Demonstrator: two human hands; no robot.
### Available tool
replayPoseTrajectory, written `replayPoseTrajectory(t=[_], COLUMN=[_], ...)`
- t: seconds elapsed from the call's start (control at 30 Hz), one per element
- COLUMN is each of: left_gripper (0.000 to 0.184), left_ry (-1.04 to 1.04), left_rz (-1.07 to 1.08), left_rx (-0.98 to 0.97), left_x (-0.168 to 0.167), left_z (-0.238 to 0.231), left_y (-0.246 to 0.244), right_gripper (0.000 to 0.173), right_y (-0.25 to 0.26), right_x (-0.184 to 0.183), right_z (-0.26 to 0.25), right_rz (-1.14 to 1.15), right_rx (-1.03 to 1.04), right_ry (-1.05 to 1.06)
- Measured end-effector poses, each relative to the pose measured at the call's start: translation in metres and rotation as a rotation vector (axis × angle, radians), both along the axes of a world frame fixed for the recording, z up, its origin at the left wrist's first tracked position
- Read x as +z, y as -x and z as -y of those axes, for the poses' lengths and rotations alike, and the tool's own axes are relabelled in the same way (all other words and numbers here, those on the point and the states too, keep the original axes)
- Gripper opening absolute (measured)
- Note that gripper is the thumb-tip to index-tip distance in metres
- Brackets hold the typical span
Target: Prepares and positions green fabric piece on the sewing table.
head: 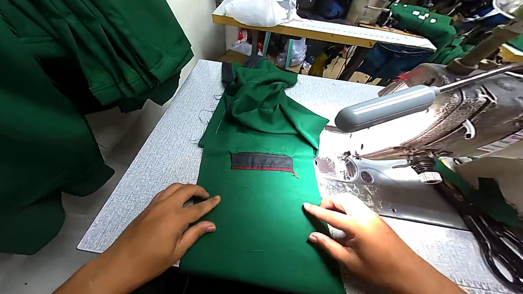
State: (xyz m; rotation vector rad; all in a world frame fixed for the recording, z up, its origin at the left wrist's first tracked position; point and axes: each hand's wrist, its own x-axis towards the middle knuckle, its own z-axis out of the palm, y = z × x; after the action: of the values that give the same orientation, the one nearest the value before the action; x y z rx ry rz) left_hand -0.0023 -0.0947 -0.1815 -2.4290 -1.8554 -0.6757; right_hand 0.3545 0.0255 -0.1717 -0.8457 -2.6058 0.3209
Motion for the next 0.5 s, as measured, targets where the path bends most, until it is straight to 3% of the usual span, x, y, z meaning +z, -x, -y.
replayPoseTrajectory(t=[0.37, 0.5], left_gripper=[0.038, 0.033], left_ry=[-0.052, -0.089], left_rz=[-0.013, -0.025], left_rx=[0.014, -0.007], left_x=[-0.008, 0.004], left_z=[-0.004, -0.016], left_y=[0.002, 0.005], right_gripper=[0.029, 0.022], right_y=[0.009, 0.015], right_x=[-0.009, 0.004], right_z=[-0.001, -0.007], right_rz=[-0.03, 0.001], right_rx=[-0.036, -0.021], right_ry=[-0.108, -0.159])
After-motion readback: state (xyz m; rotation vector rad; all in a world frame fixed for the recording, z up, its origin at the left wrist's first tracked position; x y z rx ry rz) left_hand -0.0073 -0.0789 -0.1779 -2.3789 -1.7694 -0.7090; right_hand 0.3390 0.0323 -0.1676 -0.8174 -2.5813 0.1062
